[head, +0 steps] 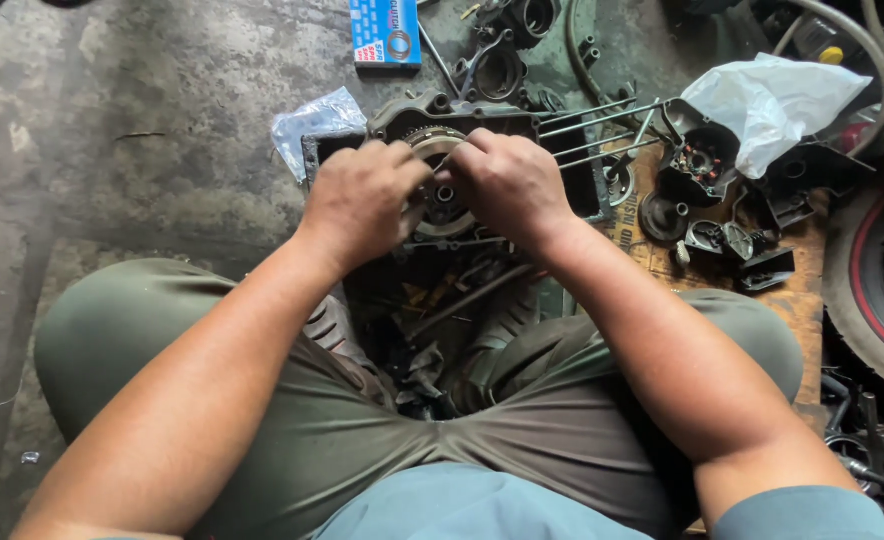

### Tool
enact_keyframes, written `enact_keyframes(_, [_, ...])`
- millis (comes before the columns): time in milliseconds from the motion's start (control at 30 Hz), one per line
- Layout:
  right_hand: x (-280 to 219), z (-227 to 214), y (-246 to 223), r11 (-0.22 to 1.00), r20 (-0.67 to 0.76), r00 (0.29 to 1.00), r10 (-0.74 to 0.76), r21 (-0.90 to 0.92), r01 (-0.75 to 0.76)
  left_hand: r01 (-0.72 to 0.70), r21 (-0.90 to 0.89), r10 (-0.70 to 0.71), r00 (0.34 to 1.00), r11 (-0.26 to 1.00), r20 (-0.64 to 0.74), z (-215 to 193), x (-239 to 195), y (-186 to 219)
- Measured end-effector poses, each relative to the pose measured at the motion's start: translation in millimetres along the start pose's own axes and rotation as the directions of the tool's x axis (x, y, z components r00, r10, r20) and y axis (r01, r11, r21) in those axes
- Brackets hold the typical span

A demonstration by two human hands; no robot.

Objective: Assembling components of a motorcycle engine clutch unit.

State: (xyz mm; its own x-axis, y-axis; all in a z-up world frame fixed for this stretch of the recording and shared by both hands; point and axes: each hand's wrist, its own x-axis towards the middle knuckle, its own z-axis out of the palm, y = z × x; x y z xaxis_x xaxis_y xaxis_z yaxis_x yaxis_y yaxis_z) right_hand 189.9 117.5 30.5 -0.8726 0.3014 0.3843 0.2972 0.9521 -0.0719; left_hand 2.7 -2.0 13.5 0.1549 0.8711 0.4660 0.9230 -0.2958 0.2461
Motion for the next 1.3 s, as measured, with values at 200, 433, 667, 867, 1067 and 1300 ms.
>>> enact_keyframes(200, [0,0,3,0.997,-0.037,0.996,-0.078,0.019,0.079,0.086,0.048,-0.085,0.996,0.995,-0.025,8,-5,-5])
enact_keyframes(433, [0,-9,0,0.999,-0.034,0.998,-0.045,0.027,0.046,0.02,-0.018,-0.02,1.0,1.0,-0.006,-4,0,1])
enact_keyframes(667, [-4,1,-1,0.999,0.011,0.999,0.037,0.016,-0.037,0.054,0.049,-0.056,0.998,0.997,0.033,9,-4,-6])
enact_keyframes(867, [-9,9,-5,0.995,-0.019,0.995,0.102,-0.002,-0.102,-0.031,-0.017,0.031,1.0,0.999,0.003,-2,0,-5])
enact_keyframes(1067, [-2,-3,-14,0.994,-0.047,0.993,0.105,-0.039,-0.107,0.053,0.022,-0.054,0.998,0.998,0.031,4,0,-9])
enact_keyframes(1300, [-1,13,-7,0.952,0.027,1.0,0.002,-0.306,0.006,-0.043,0.036,0.041,0.998,0.998,0.053,2,-1,-9])
